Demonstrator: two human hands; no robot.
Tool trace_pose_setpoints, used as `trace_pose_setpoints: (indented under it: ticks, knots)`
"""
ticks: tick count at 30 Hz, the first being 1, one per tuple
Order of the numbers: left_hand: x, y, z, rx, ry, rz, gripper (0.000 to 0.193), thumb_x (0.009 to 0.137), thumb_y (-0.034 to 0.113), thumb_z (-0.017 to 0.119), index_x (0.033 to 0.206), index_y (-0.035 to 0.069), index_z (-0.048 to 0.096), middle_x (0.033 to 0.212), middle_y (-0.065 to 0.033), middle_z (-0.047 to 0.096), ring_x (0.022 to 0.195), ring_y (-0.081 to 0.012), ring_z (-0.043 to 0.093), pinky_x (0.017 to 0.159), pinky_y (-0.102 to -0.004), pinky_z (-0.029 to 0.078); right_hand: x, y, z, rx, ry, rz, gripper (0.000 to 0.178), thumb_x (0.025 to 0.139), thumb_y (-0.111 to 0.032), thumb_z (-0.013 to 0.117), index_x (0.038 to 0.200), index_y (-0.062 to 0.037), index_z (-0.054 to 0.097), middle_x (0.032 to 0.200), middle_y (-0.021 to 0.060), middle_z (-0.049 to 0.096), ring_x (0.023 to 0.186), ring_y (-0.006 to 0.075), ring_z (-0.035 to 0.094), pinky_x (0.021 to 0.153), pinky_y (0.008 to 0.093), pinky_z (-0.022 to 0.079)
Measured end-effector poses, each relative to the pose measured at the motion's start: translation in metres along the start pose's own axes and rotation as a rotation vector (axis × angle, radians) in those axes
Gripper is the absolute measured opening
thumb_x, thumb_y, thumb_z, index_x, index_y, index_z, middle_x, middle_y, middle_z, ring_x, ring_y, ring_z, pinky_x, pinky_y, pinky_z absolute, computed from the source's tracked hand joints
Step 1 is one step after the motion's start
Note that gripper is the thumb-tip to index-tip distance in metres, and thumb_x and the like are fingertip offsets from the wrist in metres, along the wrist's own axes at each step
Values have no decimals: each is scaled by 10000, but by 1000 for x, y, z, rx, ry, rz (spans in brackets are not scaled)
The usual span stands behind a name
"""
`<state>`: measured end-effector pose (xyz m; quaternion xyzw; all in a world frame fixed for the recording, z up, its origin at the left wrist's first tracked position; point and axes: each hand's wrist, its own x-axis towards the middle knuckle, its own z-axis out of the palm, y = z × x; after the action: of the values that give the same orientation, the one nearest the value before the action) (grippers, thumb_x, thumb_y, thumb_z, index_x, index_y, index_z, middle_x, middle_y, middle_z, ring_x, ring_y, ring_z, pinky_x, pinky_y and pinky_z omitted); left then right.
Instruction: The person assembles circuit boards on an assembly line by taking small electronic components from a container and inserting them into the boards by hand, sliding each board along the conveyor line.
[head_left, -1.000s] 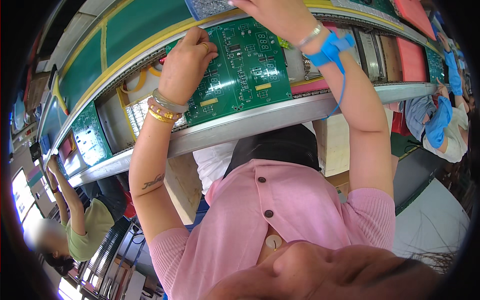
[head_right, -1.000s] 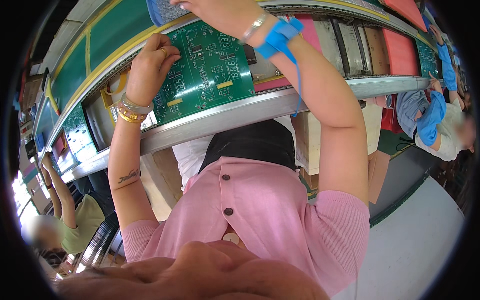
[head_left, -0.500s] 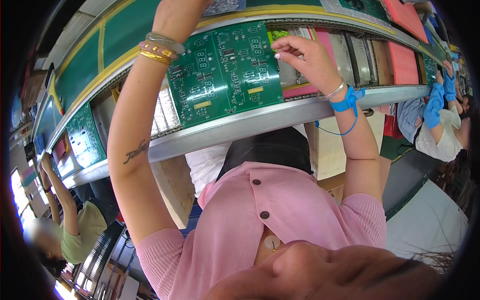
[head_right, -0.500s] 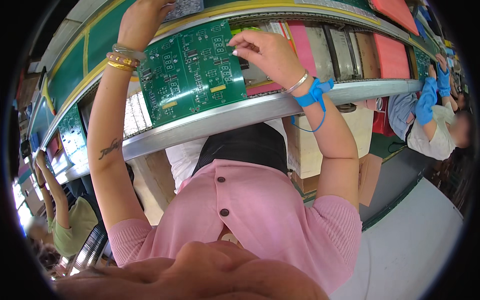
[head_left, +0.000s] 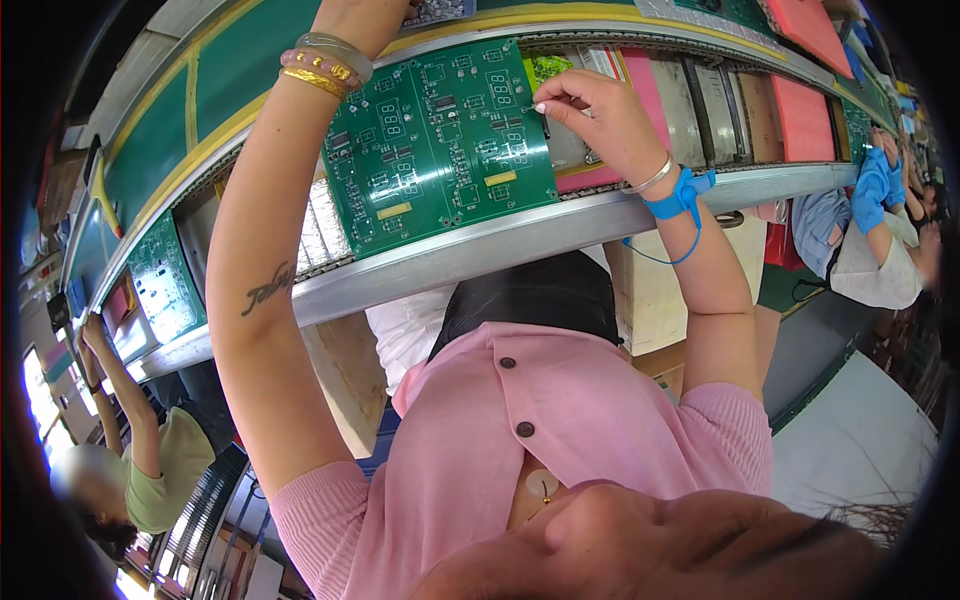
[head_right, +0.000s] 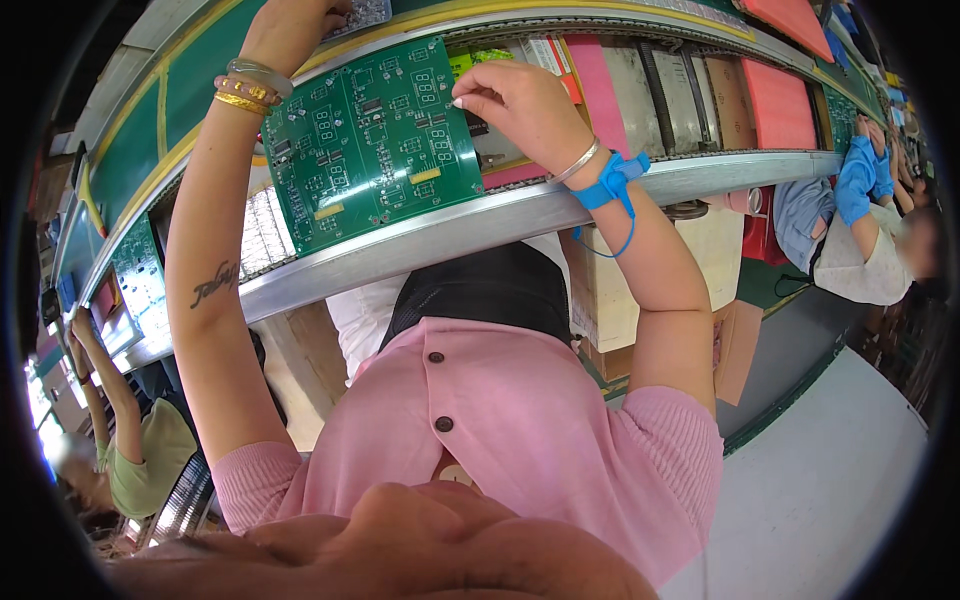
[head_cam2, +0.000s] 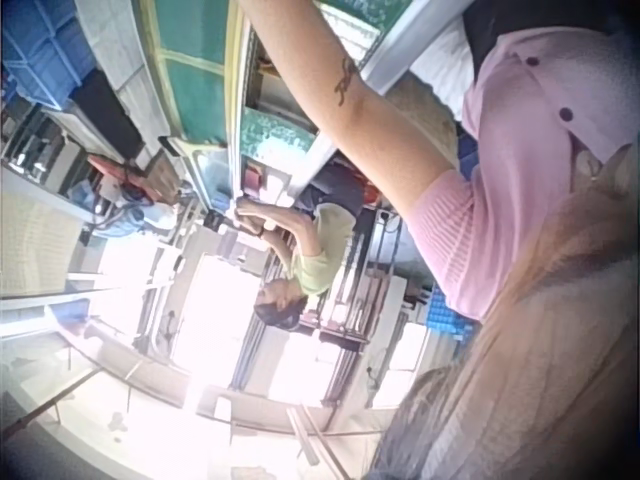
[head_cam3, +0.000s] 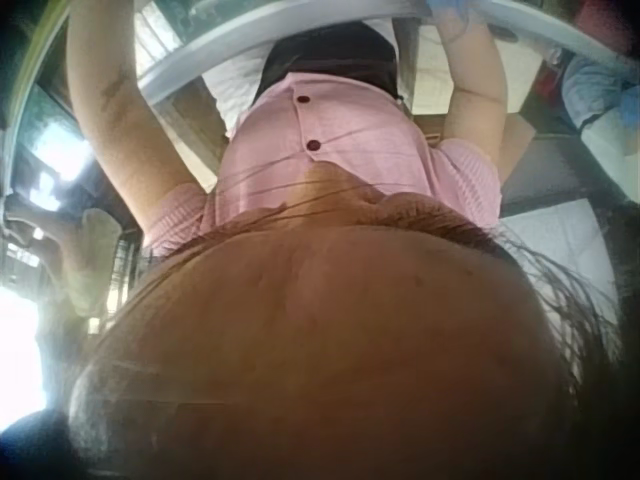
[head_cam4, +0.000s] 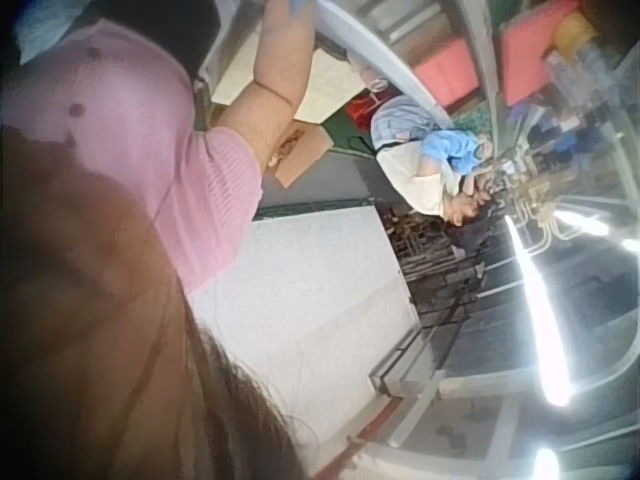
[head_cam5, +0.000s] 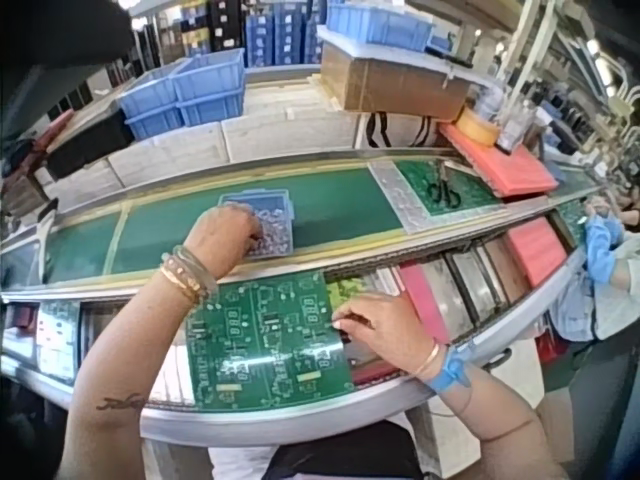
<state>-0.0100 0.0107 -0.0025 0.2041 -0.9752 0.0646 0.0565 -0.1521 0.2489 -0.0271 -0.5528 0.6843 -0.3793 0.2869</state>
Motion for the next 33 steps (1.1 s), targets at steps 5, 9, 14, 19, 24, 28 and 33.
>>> trace_pose_setpoints:
  ticks: [5,9,14,19,24,28,33]
  knots:
    - [-2,5,-10,-52,-28,-78,101,771,109,609,793,94,706,810,-151,652,818,-288,644,694,-397,525,3,-1,6,-359,109,-313,67,796,-123,656,834,-72,633,810,52,584,838,260,556,707,369,482]
    - [-3,5,-5,101,95,-2,106,777,108,593,739,79,687,781,-129,657,809,-281,647,685,-390,530,5,1,7,-415,102,-352,78,786,-125,663,832,-69,632,817,49,564,840,249,544,698,371,481]
    - [4,7,3,213,75,45,112,784,84,573,735,77,673,807,-126,644,815,-270,644,701,-378,532,4,-2,7,-521,119,-368,93,778,-121,665,841,-68,624,825,50,553,850,247,538,697,355,489]
    - [-13,0,-2,124,160,-47,110,779,69,568,741,78,671,863,-130,631,829,-264,637,736,-374,526,7,-9,11,-566,92,-460,100,766,-114,665,834,-64,611,830,56,538,853,243,533,697,344,494]
    - [-36,13,-32,-336,216,-66,75,811,100,609,807,59,671,821,-86,617,746,-207,598,667,-328,489,11,-7,9,-723,32,-530,104,759,-123,663,808,-58,599,834,52,528,862,237,531,698,341,498]
    - [-72,7,-43,-716,217,-128,130,868,157,668,911,34,671,724,-28,596,603,-111,548,553,-248,441,26,-21,2,-627,52,-554,85,783,-151,647,789,-69,625,804,51,566,832,237,558,693,342,496]
    - [-121,10,-30,-1186,-86,-293,129,872,97,660,941,-9,681,792,-38,667,676,-72,600,612,-235,494,75,-71,3,-666,75,-569,137,818,-142,550,825,-68,665,813,73,623,856,260,583,747,349,468]
